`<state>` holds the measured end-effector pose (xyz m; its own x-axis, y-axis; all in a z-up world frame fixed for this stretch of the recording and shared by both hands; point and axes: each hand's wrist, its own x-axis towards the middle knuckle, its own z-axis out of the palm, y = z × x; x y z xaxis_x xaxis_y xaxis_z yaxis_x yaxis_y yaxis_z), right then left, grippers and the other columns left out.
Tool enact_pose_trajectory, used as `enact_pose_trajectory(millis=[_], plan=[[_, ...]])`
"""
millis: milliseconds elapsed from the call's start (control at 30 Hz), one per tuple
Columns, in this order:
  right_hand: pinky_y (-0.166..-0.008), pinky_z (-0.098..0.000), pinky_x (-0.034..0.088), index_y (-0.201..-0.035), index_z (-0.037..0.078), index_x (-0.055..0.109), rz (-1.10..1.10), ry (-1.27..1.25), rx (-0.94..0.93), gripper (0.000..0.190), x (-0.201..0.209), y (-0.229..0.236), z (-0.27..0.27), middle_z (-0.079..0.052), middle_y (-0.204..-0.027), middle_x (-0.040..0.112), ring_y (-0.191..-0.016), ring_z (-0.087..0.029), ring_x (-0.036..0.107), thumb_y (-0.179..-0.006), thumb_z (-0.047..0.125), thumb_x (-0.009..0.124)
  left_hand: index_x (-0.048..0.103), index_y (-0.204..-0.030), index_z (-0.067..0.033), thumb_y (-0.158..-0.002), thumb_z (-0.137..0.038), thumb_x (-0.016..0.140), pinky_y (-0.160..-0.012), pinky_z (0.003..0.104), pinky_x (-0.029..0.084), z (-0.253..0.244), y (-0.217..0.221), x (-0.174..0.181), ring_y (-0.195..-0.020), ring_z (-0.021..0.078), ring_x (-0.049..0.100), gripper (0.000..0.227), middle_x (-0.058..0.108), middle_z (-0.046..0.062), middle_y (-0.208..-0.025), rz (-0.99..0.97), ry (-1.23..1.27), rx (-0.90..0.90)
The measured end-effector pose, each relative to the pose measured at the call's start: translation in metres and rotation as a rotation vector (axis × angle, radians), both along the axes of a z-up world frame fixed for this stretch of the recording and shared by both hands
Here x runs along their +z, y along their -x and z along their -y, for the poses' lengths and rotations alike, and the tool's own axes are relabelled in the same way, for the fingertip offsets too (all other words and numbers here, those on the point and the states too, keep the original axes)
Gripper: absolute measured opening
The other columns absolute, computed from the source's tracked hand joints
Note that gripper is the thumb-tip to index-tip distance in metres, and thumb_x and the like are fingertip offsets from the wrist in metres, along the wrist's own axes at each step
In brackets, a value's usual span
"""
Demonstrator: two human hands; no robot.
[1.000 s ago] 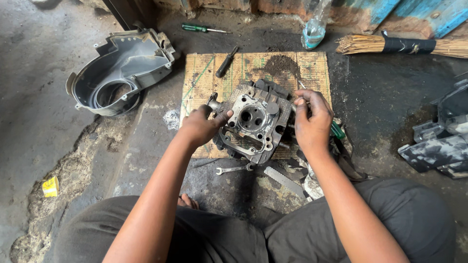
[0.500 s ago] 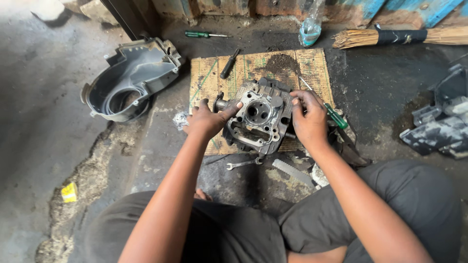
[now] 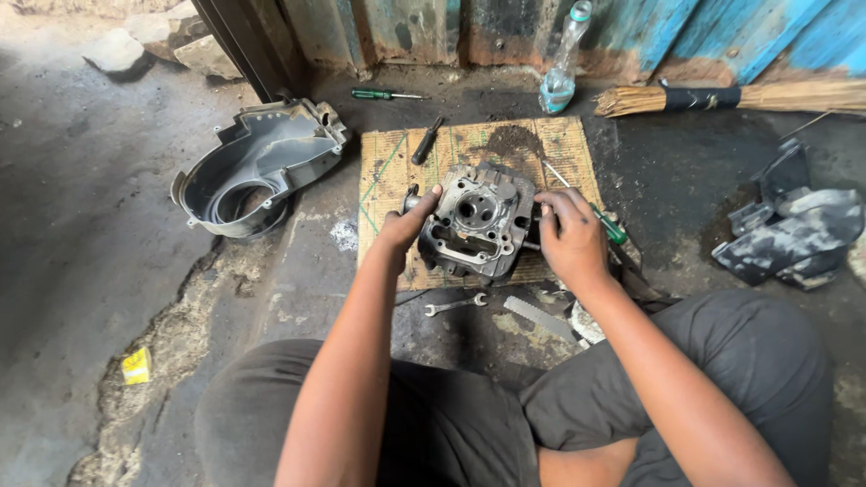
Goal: The person is sitting on the floor and working on a disassembled engine cylinder head. They use a screwdriver to loosen and remove bolts, then use a rag to wipe the surface of the cylinder head. The person continues to manipulate the engine part and tools throughout the clip.
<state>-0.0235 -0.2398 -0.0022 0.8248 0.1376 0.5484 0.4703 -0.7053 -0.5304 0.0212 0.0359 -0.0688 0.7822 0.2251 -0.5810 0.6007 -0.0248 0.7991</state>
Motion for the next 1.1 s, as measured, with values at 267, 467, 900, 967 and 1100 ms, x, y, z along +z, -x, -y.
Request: enact_pose_trajectory(millis=[267, 467, 900, 967, 1100], plan=[[-0.081, -0.0418, 0.054, -0.109, 0.006, 0.069, 0.015, 0.026, 0.013, 0.015, 0.001, -0.003, 0.0, -0.012, -0.106, 0.068, -0.094, -0.035, 0.067, -0.097, 0.007, 0.06, 0.054, -0.133, 0.0116, -0.06, -0.074, 0.08, -0.102, 0.042, 0.052, 0.016, 0.014, 0.025, -0.122, 0.0373, 0.067, 0.115, 0.066, 0.029, -0.129, 0.112, -0.219, 0.008], [-0.078, -0.0401, 0.055, -0.108, 0.006, 0.07, -0.018, 0.028, 0.018, 0.015, -0.003, -0.011, 0.005, -0.011, -0.106, 0.068, -0.091, -0.031, 0.069, -0.098, 0.006, 0.058, 0.06, -0.133, -0.0063, -0.074, -0.063, 0.079, -0.097, 0.045, 0.053, 0.012, 0.014, 0.069, -0.117, 0.0327, 0.065, 0.084, 0.068, 0.018, -0.127, 0.145, -0.74, -0.252], [-0.083, -0.0406, 0.054, -0.106, 0.003, 0.069, 0.061, -0.073, 0.044, 0.015, 0.002, -0.02, 0.011, -0.013, -0.105, 0.067, -0.095, -0.033, 0.068, -0.097, -0.001, 0.059, 0.074, -0.095, 0.0001, -0.093, -0.03, 0.07, -0.075, 0.042, 0.056, 0.005, 0.021, 0.128, -0.076, 0.0318, 0.073, 0.031, 0.075, 0.02, -0.085, 0.52, -0.643, -0.277], [-0.083, -0.0408, 0.053, -0.106, 0.002, 0.069, 0.046, -0.073, 0.037, 0.015, 0.0, -0.02, 0.011, -0.014, -0.104, 0.067, -0.094, -0.034, 0.067, -0.097, -0.002, 0.059, 0.074, -0.095, -0.0019, -0.093, -0.032, 0.069, -0.074, 0.042, 0.055, 0.008, 0.022, 0.116, -0.077, 0.0312, 0.073, 0.031, 0.076, 0.019, -0.085, 0.458, -0.598, -0.346], [-0.083, -0.0409, 0.053, -0.108, 0.002, 0.069, 0.037, -0.066, 0.044, 0.015, -0.001, -0.02, 0.009, -0.014, -0.104, 0.066, -0.094, -0.034, 0.067, -0.098, -0.002, 0.058, 0.075, -0.091, 0.0, -0.091, -0.035, 0.073, -0.079, 0.045, 0.055, 0.02, 0.019, 0.089, -0.084, 0.0356, 0.072, 0.035, 0.074, 0.021, -0.089, 0.382, -0.721, -0.403]])
